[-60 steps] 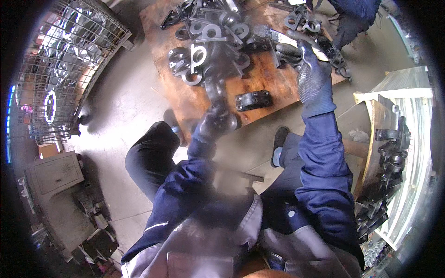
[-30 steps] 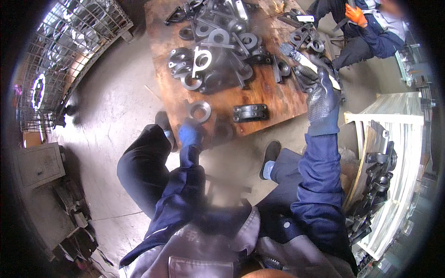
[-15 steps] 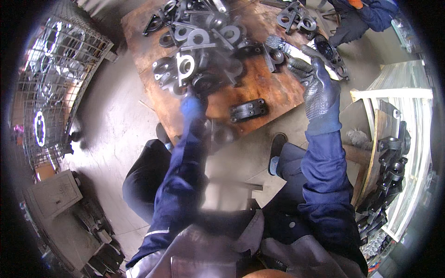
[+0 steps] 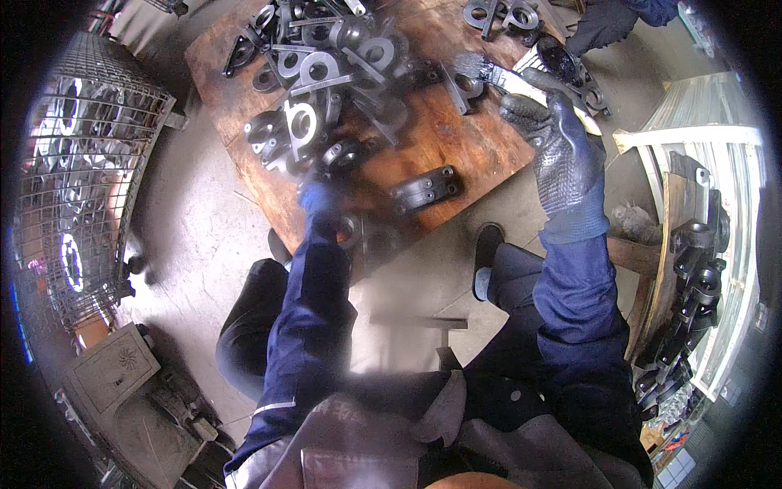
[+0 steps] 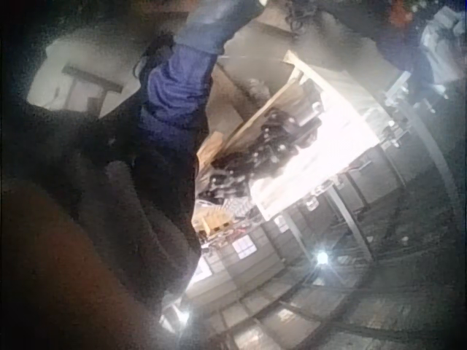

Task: The person repeatedly picks up black metal parts from a wooden table, applies black paint with a brush, and places the parts back on the table. The person rotates each part to coat multiple surfaces before setting it down.

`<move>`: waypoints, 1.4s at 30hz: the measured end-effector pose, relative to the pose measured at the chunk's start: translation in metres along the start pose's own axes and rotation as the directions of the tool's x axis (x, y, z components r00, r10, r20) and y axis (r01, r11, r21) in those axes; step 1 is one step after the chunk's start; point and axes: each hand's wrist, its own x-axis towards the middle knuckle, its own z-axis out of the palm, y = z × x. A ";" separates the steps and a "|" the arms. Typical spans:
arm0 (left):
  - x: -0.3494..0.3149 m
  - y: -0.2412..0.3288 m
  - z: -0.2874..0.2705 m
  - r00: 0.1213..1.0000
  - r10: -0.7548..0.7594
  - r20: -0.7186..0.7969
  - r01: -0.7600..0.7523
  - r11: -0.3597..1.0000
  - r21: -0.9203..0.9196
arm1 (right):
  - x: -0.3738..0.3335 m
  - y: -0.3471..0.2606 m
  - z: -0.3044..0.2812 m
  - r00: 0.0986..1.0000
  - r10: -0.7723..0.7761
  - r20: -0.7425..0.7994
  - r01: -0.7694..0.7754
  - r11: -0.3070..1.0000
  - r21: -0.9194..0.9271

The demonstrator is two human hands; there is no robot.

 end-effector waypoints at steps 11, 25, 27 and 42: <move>-0.011 0.022 0.044 0.995 0.036 0.093 -0.019 0.984 -0.179 | 0.008 0.024 0.008 0.992 -0.055 0.111 0.037 0.987 0.159; -0.188 0.141 -0.190 0.856 0.491 0.165 0.008 0.305 -0.952 | -0.012 0.022 0.077 0.943 0.204 0.265 -0.328 0.718 0.615; -0.192 0.139 -0.214 0.754 0.577 0.314 0.134 0.333 -0.933 | -0.024 0.011 0.084 0.942 0.028 0.333 -0.260 0.686 0.679; -0.161 0.101 -0.259 0.803 0.525 0.282 -0.031 0.510 -0.860 | -0.049 -0.023 0.127 0.960 -0.066 0.274 0.010 0.979 0.202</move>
